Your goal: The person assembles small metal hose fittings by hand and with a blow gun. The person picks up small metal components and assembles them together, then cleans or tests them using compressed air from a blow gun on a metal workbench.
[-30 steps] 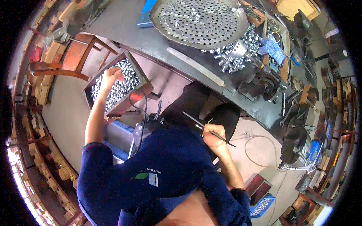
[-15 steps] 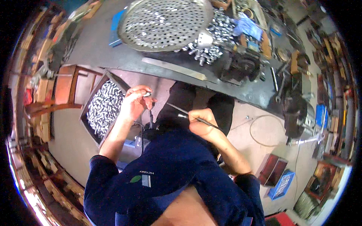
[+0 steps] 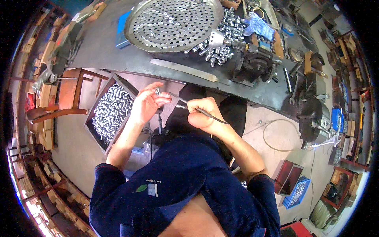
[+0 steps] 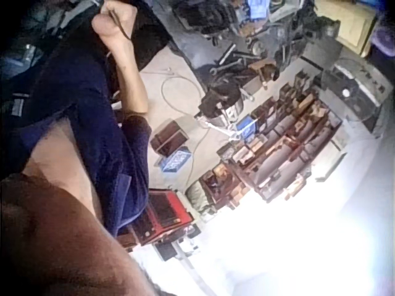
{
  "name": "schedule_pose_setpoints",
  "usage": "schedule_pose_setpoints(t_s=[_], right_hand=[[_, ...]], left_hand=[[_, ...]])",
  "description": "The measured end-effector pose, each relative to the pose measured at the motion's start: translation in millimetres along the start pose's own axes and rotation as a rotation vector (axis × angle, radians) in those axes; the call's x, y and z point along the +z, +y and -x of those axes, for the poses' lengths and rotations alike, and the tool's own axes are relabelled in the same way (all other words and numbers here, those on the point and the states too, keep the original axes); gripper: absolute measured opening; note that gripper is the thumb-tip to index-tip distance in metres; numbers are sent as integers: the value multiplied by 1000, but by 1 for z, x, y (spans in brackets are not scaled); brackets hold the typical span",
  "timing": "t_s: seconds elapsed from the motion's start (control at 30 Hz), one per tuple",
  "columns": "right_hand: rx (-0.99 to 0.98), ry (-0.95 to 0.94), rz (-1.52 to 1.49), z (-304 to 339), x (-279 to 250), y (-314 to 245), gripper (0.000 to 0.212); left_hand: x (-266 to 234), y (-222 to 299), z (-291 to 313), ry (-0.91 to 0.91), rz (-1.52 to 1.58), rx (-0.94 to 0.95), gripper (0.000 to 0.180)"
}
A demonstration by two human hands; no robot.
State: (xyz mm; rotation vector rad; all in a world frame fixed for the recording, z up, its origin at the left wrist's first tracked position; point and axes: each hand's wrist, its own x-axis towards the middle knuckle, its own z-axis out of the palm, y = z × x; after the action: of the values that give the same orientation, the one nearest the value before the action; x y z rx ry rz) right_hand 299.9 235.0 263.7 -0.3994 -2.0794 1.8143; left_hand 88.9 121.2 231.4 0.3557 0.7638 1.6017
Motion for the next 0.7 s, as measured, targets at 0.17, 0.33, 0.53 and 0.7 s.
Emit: schedule_pose_setpoints(t_s=[0.17, 0.33, 0.53, 0.7], right_hand=[[-34, -7, 85, -10, 4, -9, 31], [-98, -10, 97, -22, 3, -11, 32], [-219, -20, 169, -34, 3, -13, 30], [-255, 42, 422, -32, 8, -12, 23]], left_hand=[[1, -7, 12, -37, 125, -50, 31], [4, -9, 12, -125, 174, -21, 33], [5, -11, 7, -81, 13, 32, 24], [23, -8, 6, -42, -334, 172, 19]])
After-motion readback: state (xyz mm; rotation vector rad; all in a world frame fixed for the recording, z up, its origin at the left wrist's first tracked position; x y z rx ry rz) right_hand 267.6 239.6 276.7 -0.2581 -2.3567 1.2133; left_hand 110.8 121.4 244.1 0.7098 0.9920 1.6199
